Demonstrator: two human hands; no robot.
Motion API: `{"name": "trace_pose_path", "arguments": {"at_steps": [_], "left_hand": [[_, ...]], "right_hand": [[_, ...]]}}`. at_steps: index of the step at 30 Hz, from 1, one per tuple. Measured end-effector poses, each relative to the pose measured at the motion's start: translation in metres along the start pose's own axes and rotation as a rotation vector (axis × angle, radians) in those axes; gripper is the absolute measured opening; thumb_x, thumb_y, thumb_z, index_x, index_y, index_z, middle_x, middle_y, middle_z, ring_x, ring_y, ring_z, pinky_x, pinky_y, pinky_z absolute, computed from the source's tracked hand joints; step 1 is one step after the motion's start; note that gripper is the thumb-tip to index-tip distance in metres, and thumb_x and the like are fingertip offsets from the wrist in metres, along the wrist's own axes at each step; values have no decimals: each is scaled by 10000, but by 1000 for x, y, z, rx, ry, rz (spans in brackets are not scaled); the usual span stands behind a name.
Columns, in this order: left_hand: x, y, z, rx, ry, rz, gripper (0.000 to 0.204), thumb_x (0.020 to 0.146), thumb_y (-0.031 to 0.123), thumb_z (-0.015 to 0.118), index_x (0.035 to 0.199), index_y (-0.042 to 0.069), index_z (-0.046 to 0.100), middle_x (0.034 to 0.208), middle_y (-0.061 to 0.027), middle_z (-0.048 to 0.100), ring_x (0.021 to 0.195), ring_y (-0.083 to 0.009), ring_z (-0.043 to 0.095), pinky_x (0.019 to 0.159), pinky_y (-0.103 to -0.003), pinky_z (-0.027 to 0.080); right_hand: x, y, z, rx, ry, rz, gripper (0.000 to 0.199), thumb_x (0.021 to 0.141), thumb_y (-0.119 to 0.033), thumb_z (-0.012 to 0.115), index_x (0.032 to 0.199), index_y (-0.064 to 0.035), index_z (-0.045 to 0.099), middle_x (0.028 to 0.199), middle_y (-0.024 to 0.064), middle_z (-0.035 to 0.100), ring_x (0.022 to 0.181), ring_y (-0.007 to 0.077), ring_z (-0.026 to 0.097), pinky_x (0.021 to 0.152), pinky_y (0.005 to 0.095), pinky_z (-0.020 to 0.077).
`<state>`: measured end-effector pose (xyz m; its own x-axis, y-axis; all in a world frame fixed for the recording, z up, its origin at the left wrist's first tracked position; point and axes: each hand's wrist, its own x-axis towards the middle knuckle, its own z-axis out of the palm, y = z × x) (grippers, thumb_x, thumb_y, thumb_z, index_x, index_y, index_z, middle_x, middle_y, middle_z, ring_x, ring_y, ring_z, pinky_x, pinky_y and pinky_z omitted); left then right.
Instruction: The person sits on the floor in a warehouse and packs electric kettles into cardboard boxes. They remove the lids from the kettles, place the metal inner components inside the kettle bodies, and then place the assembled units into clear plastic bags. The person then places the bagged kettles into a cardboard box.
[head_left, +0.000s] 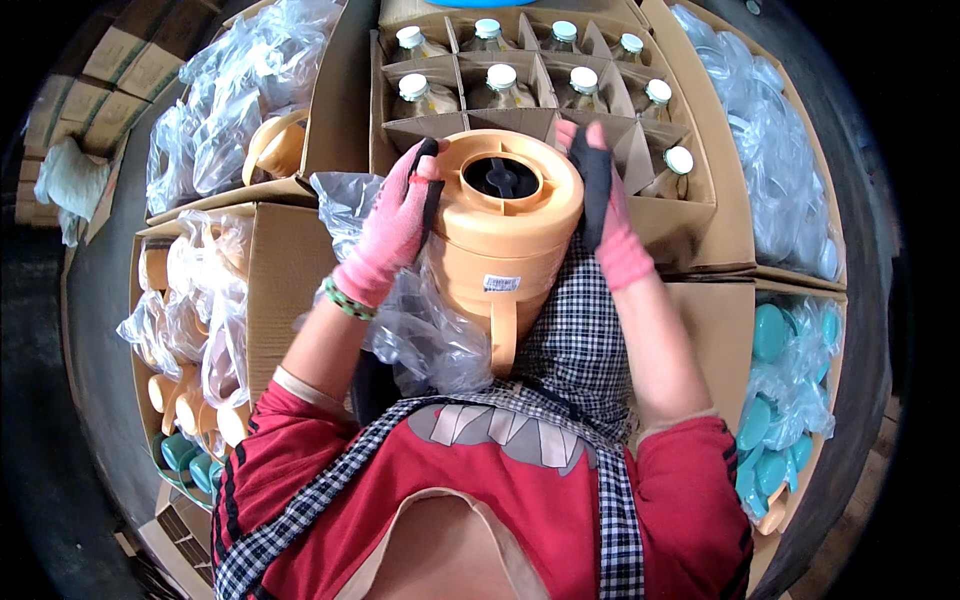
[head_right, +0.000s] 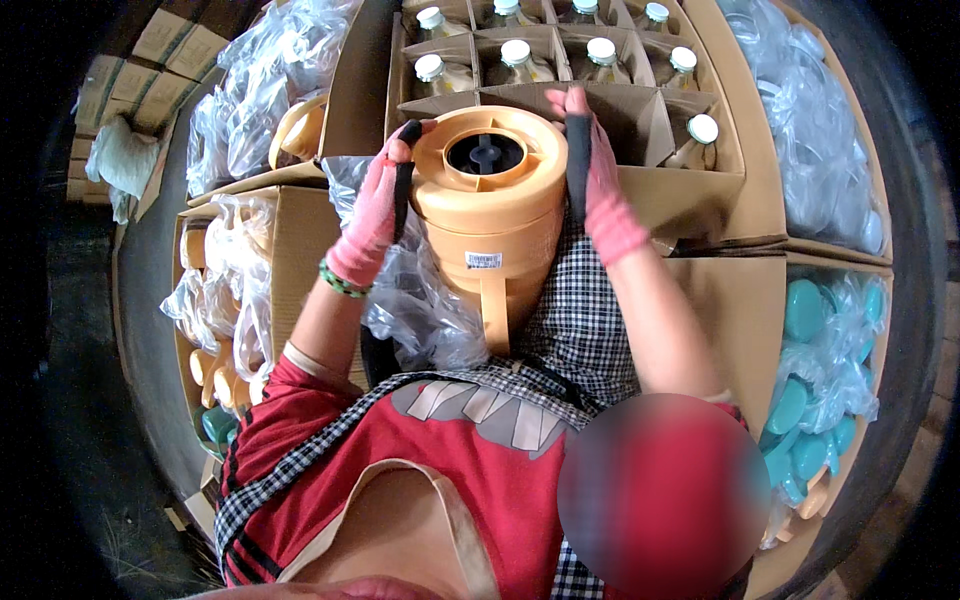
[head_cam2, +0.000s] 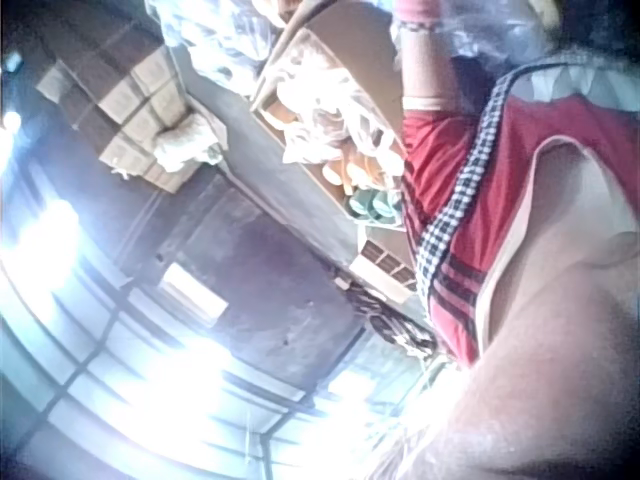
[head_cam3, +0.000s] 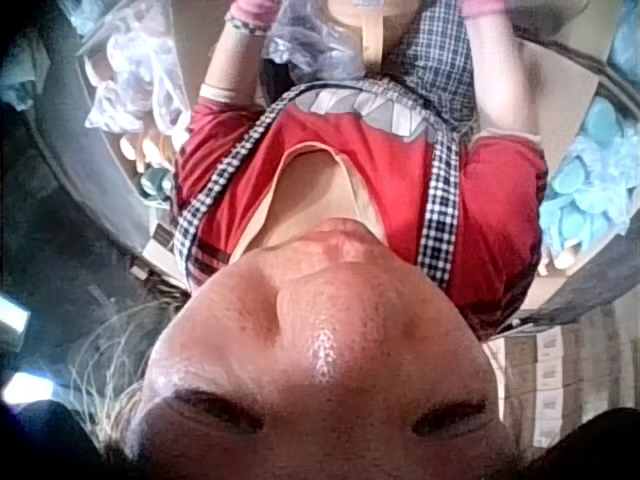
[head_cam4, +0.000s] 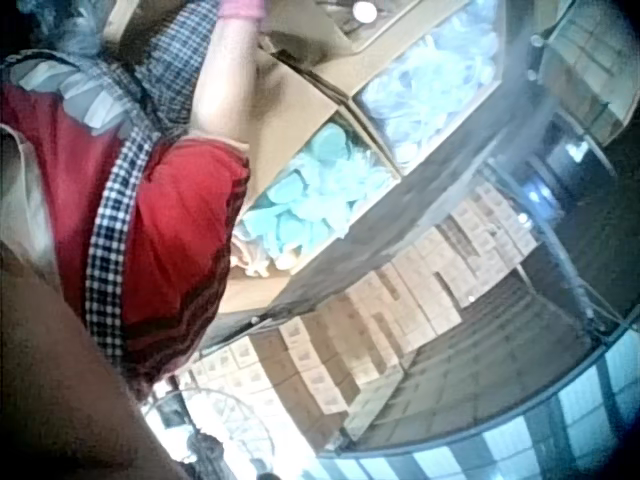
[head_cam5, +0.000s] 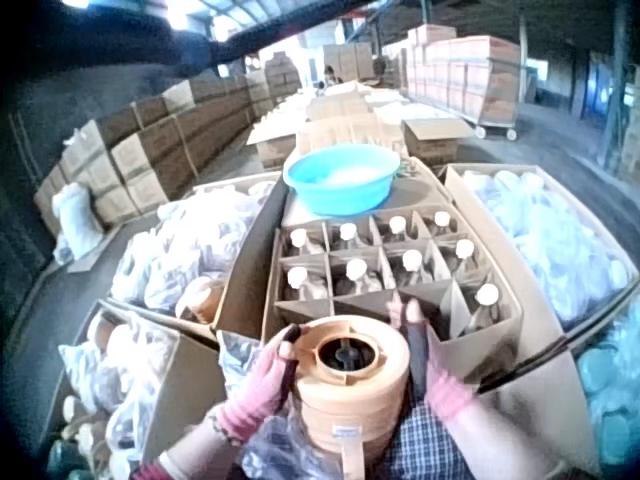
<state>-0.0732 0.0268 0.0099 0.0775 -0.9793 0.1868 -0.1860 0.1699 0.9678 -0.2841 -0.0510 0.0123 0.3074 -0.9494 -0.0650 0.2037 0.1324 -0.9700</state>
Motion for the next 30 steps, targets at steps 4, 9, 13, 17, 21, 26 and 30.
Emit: {"name": "trace_pose_path", "arguments": {"at_steps": [4, 9, 13, 17, 21, 26, 30], "left_hand": [[49, -26, -33, -710, -196, -268, 647, 862, 503, 288, 1205, -40, 369, 1187, -142, 454, 1097, -201, 440, 969, -321, 320], [19, -9, -3, -425, 38, -288, 538, 888, 451, 326, 1088, -18, 498, 1111, -154, 496, 1105, -205, 424, 909, -311, 355], [-13, 24, 10, 217, 0, 121, 451, 881, 390, 393, 1049, -18, 487, 1106, -194, 452, 1037, -247, 455, 864, -322, 360], [51, -3, -37, -365, -69, -240, 577, 852, 509, 366, 1092, -3, 483, 970, -102, 546, 868, -205, 561, 821, -283, 420], [32, 5, -6, -847, -132, -403, 611, 861, 514, 322, 1009, -42, 526, 988, -130, 577, 915, -198, 551, 862, -298, 407], [-37, 58, 27, 551, -40, 204, 416, 840, 319, 450, 1053, -38, 434, 1138, -281, 366, 1027, -481, 350, 874, -470, 338], [-8, 39, 14, 394, 66, -146, 491, 846, 375, 447, 1082, -56, 455, 1114, -242, 452, 983, -334, 476, 802, -389, 404]], "right_hand": [[-59, -13, 34, -193, 13, -241, 617, 865, -465, 372, 1225, 36, 354, 1228, 140, 408, 1150, 200, 365, 981, 307, 253], [-5, -6, 11, -185, -130, -34, 504, 823, -336, 515, 1158, 32, 429, 1116, 147, 503, 1010, 221, 502, 888, 300, 373], [34, 13, -26, 358, -466, 325, 399, 883, -235, 404, 1191, 19, 393, 1174, 142, 458, 1065, 186, 460, 926, 286, 357], [28, 9, -4, 69, 65, 123, 509, 807, -411, 518, 1086, 15, 511, 1065, 122, 535, 987, 165, 503, 833, 248, 392], [-4, 7, 16, -129, -152, -32, 480, 858, -399, 419, 1088, 15, 502, 1096, 127, 530, 1029, 199, 493, 909, 304, 354], [46, 13, -11, 452, -564, 544, 390, 906, -258, 369, 1175, 22, 402, 1152, 139, 493, 1037, 208, 495, 904, 320, 393], [35, 17, -3, 291, -449, 377, 450, 893, -297, 395, 1206, 26, 377, 1170, 133, 477, 1054, 202, 478, 924, 318, 371]]}}
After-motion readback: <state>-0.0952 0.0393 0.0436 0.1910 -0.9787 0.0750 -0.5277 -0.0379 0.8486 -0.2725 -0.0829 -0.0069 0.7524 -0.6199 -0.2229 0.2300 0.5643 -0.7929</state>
